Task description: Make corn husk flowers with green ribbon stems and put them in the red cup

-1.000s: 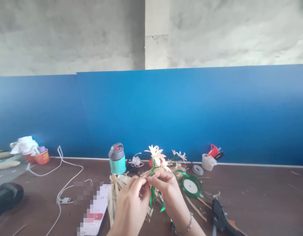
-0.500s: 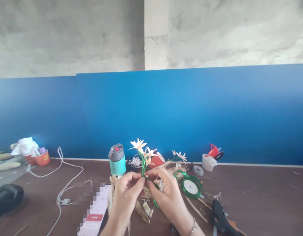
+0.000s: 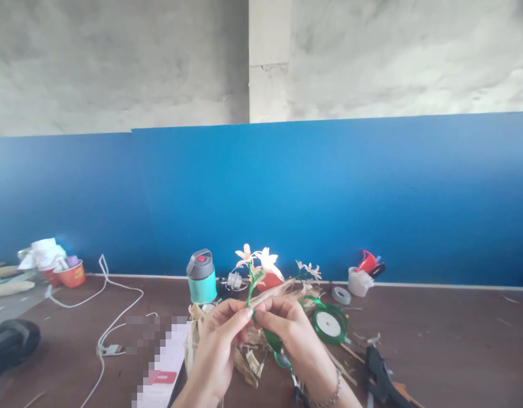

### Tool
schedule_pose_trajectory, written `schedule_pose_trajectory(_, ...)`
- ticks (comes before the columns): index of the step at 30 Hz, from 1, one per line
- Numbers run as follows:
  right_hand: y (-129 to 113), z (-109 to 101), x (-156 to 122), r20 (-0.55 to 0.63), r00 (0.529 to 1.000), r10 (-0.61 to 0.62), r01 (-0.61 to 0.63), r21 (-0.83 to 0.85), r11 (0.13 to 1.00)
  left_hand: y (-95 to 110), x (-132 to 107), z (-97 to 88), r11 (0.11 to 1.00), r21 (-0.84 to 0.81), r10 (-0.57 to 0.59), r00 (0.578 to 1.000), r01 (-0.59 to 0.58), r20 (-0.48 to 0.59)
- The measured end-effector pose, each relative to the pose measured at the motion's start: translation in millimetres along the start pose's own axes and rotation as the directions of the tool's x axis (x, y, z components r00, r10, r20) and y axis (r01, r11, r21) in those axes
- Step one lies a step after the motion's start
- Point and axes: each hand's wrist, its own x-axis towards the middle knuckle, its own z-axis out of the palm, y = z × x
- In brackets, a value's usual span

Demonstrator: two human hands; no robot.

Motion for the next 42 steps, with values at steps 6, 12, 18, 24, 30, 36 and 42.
schedule_pose_trajectory(6, -2.9, 2.8, -4.8, -0.094, 0.959, -0.268, 0.193, -0.479, 0.857, -3.8, 3.3, -4.2, 0.997, 0.074, -0.004, 0.999, 0.001, 0.039)
schedule_pose_trajectory(12, -7.3, 7.2, -13.3, -0.100, 0.929, -0.357, 0.193, -0.691, 0.696, -2.5, 2.3, -2.4, 0.997, 0.072, -0.013, 1.000, 0.013, 0.007)
schedule_pose_trajectory(18, -4.5, 6.0, -6.3, -0.104, 0.990, -0.092, 0.050, -0.349, 0.936, -3.0, -2.6, 0.8, 1.000, -0.006, -0.022, 0.999, 0.022, 0.028)
schedule_pose_trajectory(24, -1.2, -9.7, 2.3, 0.014, 0.999, 0.047, -0.047, -0.030, 0.998, -1.3, 1.0, -2.8, 0.991, -0.067, -0.112, 0.989, 0.119, 0.100)
schedule_pose_trajectory(30, -2.4, -15.2, 2.4, 0.193, 0.981, -0.022, -0.011, 0.167, 0.986, 7.5, -1.5, -1.9, 0.930, -0.148, -0.310, 0.935, 0.335, 0.172)
schedule_pose_trajectory(36, -2.6, -8.9, -2.0, 0.104, 0.989, -0.108, 0.086, 0.198, 0.976, 6.5, -2.7, -0.2, 0.943, -0.005, -0.325, 0.925, 0.332, 0.198)
schedule_pose_trajectory(42, -3.6, -2.4, -3.3, 0.033, 0.996, -0.088, 0.082, 0.167, 0.983, 8.0, -2.0, 2.7, 0.941, 0.333, -0.115, 0.979, 0.054, 0.168)
